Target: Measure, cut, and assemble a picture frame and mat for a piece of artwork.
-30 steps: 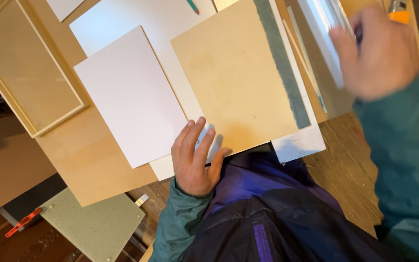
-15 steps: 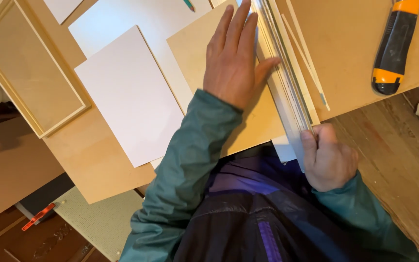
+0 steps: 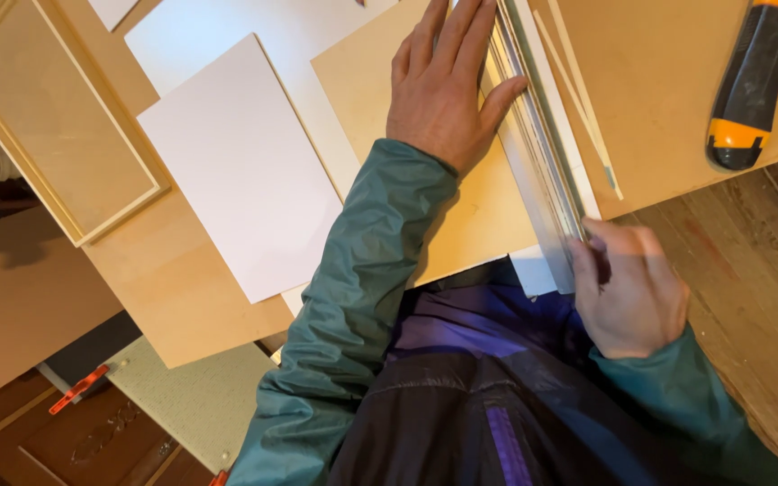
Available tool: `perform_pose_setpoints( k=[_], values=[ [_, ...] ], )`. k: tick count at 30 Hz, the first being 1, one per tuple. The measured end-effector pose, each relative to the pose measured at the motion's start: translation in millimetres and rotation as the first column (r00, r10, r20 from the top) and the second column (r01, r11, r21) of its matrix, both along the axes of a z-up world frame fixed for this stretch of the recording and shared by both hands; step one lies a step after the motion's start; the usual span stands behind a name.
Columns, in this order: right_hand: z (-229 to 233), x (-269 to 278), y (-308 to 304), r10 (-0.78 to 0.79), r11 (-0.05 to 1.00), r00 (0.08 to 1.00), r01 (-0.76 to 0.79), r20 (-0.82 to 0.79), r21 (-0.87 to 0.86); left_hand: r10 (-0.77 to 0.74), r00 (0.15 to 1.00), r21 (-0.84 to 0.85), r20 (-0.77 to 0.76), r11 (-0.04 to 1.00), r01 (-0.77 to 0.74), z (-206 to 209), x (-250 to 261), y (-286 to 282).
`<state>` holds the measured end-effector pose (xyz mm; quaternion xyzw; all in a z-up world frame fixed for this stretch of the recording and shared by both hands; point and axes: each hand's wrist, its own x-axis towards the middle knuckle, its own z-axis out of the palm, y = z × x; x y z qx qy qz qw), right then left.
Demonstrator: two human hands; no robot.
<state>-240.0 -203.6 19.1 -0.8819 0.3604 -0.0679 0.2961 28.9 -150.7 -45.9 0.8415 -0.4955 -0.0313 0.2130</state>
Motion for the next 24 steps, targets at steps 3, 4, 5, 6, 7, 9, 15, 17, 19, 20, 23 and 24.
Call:
perform_pose_setpoints(
  k=[3, 4, 5, 6, 7, 9, 15, 17, 19, 20, 23, 24],
  values=[
    [1, -7, 1, 0.013, 0.999, 0.997, -0.010, 0.073, -0.042, 0.001, 1.000, 0.019, 0.013, 1.000, -0.001, 0, 0, -2],
    [1, -8, 1, 0.004, 1.000, 0.995, -0.002, 0.102, -0.021, 0.001, 1.000, 0.038, 0.021, 0.999, -0.002, -1, 0, -3],
    [1, -9, 1, 0.003, 1.000, 0.995, -0.001, 0.101, -0.020, 0.000, 1.000, 0.039, 0.020, 0.999, -0.001, -2, -1, -2],
    [0, -9, 1, -0.006, 1.000, 0.994, 0.007, 0.106, -0.006, 0.000, 0.999, 0.029, 0.034, 1.000, -0.001, -4, 0, -2],
    [-1, -9, 0, -0.016, 1.000, 0.994, 0.015, 0.110, 0.008, 0.000, 0.999, 0.019, 0.047, 1.000, -0.001, -5, 0, -1],
    [-3, -11, 1, -0.009, 1.000, 0.993, 0.009, 0.115, 0.004, 0.003, 0.999, 0.036, 0.042, 0.999, -0.005, 1, 0, -1],
    [-5, -10, 1, -0.016, 0.998, 0.995, 0.021, 0.095, -0.051, 0.002, 0.998, 0.041, 0.055, 0.999, -0.004, -2, -2, -2],
    [-8, -8, 0, -0.001, 0.996, 0.996, 0.009, 0.092, -0.087, 0.001, 0.998, 0.035, 0.068, 0.999, -0.003, -3, 0, -2],
    [-10, -9, 1, -0.002, 0.998, 0.993, 0.009, 0.119, -0.060, 0.006, 0.998, 0.033, 0.068, 0.999, -0.008, -3, -2, -1],
    [-11, -8, 1, -0.005, 0.998, 0.993, 0.012, 0.121, -0.058, 0.003, 0.998, 0.035, 0.070, 0.999, -0.006, -3, -2, -2],
    [-13, -6, 0, 0.043, 0.985, 0.992, -0.023, 0.118, -0.169, 0.000, 0.994, 0.089, 0.109, 0.996, -0.010, -3, -2, -5],
    [-14, -7, 1, 0.035, 0.988, 0.991, -0.015, 0.128, -0.153, 0.007, 0.994, 0.101, 0.109, 0.995, -0.019, -1, -2, -5]
  ],
)
